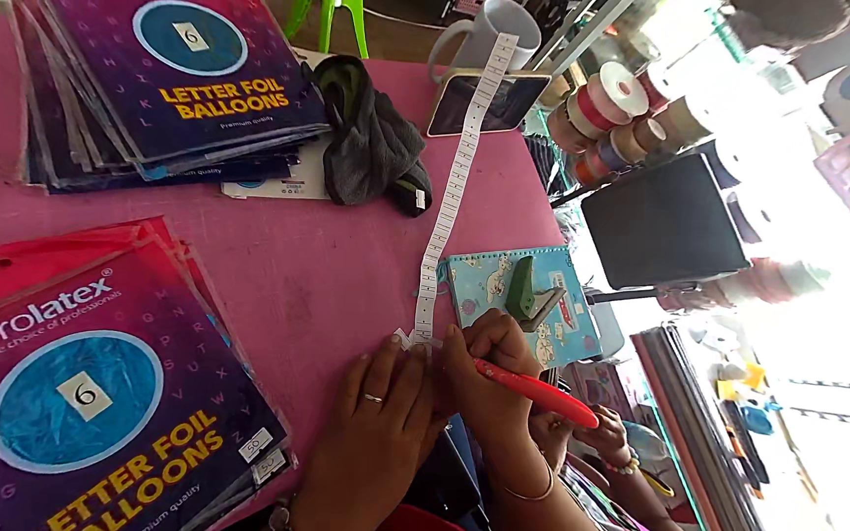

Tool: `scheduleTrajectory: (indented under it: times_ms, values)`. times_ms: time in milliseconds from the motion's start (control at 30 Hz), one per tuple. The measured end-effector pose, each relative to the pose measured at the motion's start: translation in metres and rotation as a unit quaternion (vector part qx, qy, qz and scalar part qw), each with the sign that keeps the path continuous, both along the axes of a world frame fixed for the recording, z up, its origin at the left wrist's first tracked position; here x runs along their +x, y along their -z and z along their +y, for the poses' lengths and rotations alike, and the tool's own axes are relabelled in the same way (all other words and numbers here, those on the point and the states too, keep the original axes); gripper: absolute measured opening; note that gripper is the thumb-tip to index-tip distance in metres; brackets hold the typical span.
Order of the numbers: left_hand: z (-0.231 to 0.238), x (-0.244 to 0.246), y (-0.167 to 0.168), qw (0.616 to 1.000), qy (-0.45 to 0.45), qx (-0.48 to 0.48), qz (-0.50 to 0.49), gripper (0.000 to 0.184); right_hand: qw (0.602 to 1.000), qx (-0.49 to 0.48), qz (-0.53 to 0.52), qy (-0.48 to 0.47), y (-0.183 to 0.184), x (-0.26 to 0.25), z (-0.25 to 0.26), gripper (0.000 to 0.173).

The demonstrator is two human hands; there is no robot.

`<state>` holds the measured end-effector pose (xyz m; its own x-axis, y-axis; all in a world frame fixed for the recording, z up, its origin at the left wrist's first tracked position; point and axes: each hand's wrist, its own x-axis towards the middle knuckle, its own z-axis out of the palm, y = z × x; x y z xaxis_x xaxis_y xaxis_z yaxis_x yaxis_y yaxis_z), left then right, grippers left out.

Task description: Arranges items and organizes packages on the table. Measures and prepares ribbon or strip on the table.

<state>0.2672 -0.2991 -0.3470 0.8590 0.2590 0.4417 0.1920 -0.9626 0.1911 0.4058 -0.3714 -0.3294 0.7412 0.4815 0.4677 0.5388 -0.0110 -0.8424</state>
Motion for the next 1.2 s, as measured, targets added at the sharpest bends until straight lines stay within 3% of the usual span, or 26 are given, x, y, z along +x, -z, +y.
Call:
scheduleTrajectory:
  times_ms: [800, 1033, 1200]
  values:
    - [0.002, 0.001, -0.002, 1.000, -0.003, -0.002, 0.001, 0.050, 1.000, -0.024, -0.003, 0.007, -0.002, 0.001, 0.001, 0.024]
    - [0.003, 0.002, 0.000, 1.000, -0.006, 0.005, -0.016, 0.052, 0.993, 0.047, 0.103, -0.044, -0.025, 0.012, 0.000, 0.026]
    - [0.003, 0.003, 0.000, 0.999, -0.013, 0.003, -0.032, 0.051, 0.991, 0.078, 0.106, -0.031, -0.008, 0.019, 0.004, 0.026]
